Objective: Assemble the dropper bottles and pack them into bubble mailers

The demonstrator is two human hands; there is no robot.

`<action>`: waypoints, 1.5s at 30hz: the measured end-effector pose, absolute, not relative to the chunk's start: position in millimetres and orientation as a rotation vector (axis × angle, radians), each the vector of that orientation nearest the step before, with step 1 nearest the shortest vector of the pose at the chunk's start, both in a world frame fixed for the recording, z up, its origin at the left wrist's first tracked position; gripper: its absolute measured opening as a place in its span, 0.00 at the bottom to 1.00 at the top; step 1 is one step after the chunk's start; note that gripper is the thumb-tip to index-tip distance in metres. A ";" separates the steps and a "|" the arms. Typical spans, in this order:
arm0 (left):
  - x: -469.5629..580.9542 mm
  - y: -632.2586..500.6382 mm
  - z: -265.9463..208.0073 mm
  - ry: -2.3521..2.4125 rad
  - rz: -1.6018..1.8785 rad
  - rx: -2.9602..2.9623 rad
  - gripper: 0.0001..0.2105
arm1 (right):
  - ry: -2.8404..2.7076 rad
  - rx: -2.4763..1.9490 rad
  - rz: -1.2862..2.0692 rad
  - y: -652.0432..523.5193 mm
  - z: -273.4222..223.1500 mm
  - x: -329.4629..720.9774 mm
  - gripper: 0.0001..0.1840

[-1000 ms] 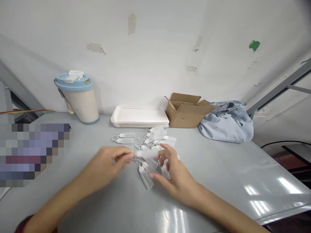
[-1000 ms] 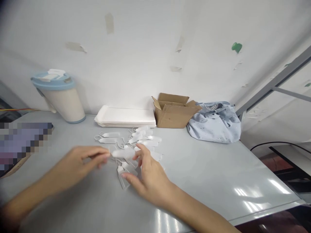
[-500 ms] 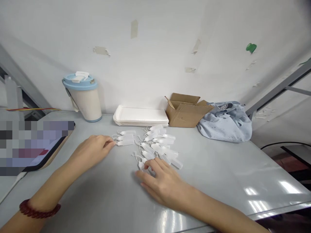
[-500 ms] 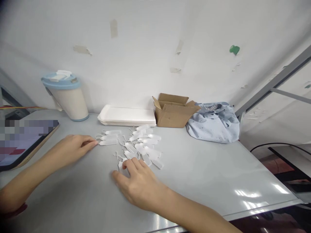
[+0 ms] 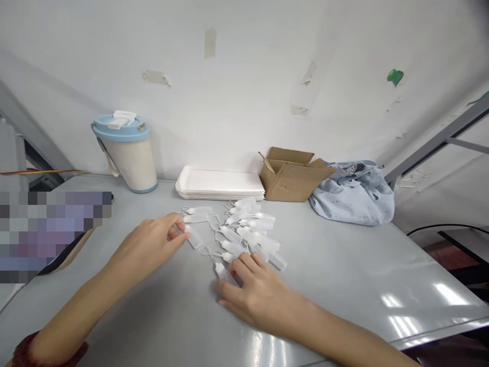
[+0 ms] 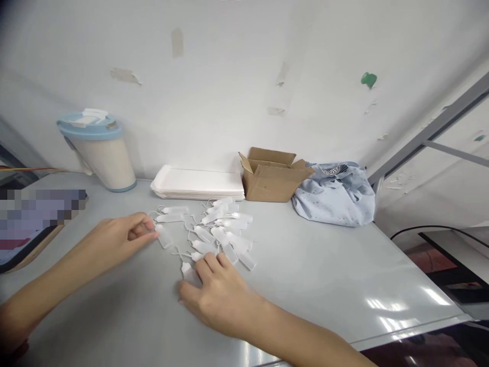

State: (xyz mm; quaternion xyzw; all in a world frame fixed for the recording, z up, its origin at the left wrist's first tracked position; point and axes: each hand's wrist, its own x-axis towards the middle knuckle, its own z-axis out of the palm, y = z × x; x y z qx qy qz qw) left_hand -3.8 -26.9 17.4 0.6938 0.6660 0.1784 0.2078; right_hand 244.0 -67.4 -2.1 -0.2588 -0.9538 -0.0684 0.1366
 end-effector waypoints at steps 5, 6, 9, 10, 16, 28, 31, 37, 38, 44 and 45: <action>5.5 -28.8 14.3 1.843 0.369 1.976 0.07 | -2.626 -0.796 0.004 -64.1 7.4 248.4 0.07; 7.8 -28.7 13.2 1.849 0.355 1.979 0.07 | -2.588 -0.808 0.035 -63.5 9.2 249.5 0.07; 14.2 -27.8 8.4 1.859 0.333 1.997 0.07 | -2.502 -0.827 0.101 -62.0 13.4 252.2 0.08; 15.9 -27.6 6.9 1.861 0.344 2.004 0.08 | -2.484 -0.827 0.112 -61.4 14.3 252.8 0.08; 22.7 -35.2 11.1 1.798 0.506 1.932 0.17 | -2.381 -0.814 0.139 -57.8 16.4 254.2 0.06; 39.8 -55.8 25.0 1.427 0.637 1.734 0.18 | -1.927 -1.103 0.881 -54.4 18.0 258.9 0.06; 40.2 -56.2 22.9 1.390 0.638 1.772 0.15 | -1.819 -1.126 1.015 -53.9 19.7 259.0 0.07; 40.1 -57.0 21.2 1.385 0.731 1.802 0.13 | -1.676 -1.159 1.207 -51.2 25.5 258.6 0.11; 39.7 -57.0 21.1 1.390 0.744 1.798 0.13 | -1.652 -1.165 1.239 -50.9 26.4 258.5 0.10; 37.1 -56.7 24.3 1.394 0.739 1.571 0.11 | -1.537 -1.151 1.420 -51.0 32.2 256.8 0.13; 37.2 -56.6 25.1 1.375 0.726 1.513 0.11 | -1.526 -1.144 1.450 -51.5 33.2 256.4 0.13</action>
